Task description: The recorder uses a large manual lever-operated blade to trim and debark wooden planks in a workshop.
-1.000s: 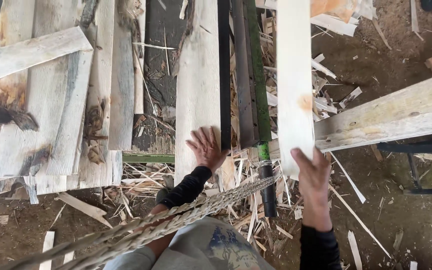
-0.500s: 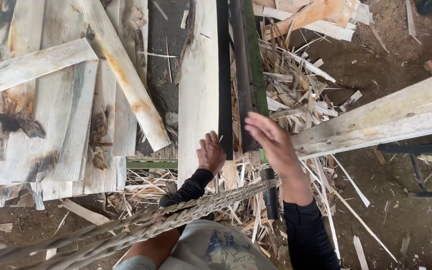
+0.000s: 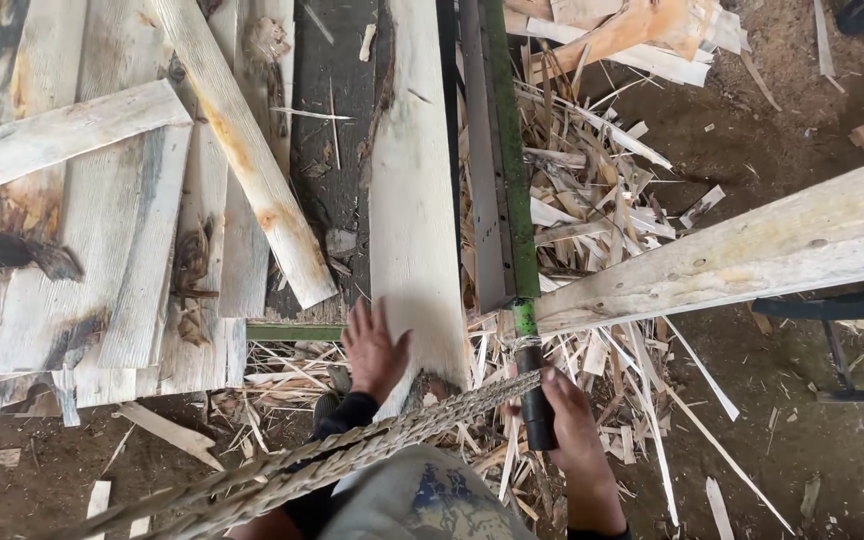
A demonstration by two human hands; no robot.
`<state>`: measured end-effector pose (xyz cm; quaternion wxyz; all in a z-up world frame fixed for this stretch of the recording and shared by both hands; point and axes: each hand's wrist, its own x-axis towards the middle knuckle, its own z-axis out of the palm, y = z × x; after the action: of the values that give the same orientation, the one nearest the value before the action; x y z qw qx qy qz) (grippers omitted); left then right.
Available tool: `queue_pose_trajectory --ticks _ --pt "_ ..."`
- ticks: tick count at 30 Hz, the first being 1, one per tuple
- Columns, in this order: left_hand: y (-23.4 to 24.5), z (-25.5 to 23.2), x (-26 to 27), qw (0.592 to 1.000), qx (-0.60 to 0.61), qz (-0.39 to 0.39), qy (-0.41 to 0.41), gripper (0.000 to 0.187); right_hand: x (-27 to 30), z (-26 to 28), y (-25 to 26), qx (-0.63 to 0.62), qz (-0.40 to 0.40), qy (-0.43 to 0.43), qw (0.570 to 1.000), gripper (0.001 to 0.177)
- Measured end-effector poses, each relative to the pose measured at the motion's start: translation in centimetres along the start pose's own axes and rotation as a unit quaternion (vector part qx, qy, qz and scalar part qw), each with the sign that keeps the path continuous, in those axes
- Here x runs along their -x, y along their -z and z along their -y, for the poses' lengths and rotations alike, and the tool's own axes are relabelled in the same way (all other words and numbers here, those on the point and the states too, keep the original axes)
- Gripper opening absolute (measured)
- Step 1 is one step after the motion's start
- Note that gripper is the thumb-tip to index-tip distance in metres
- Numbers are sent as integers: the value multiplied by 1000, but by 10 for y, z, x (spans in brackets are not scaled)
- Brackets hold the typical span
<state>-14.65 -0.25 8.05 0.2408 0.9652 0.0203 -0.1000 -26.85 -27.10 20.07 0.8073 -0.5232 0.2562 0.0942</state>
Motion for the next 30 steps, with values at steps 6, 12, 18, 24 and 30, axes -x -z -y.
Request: queue_pose_trajectory --ticks 6,12,18,24,30 --pt "-75 76 2 964 263 14 37 93 -3 4 -8 160 53 -1 986 91" --pt "24 13 21 975 178 130 1 73 0 12 -16 211 33 -13 977 82" --pt "-36 55 21 938 332 102 -18 81 11 28 -25 206 29 20 978 84" --pt "-25 63 63 917 366 145 -63 82 8 20 -22 202 20 1 979 87" --pt "-34 58 34 910 393 125 29 83 15 26 -32 188 3 3 982 83"
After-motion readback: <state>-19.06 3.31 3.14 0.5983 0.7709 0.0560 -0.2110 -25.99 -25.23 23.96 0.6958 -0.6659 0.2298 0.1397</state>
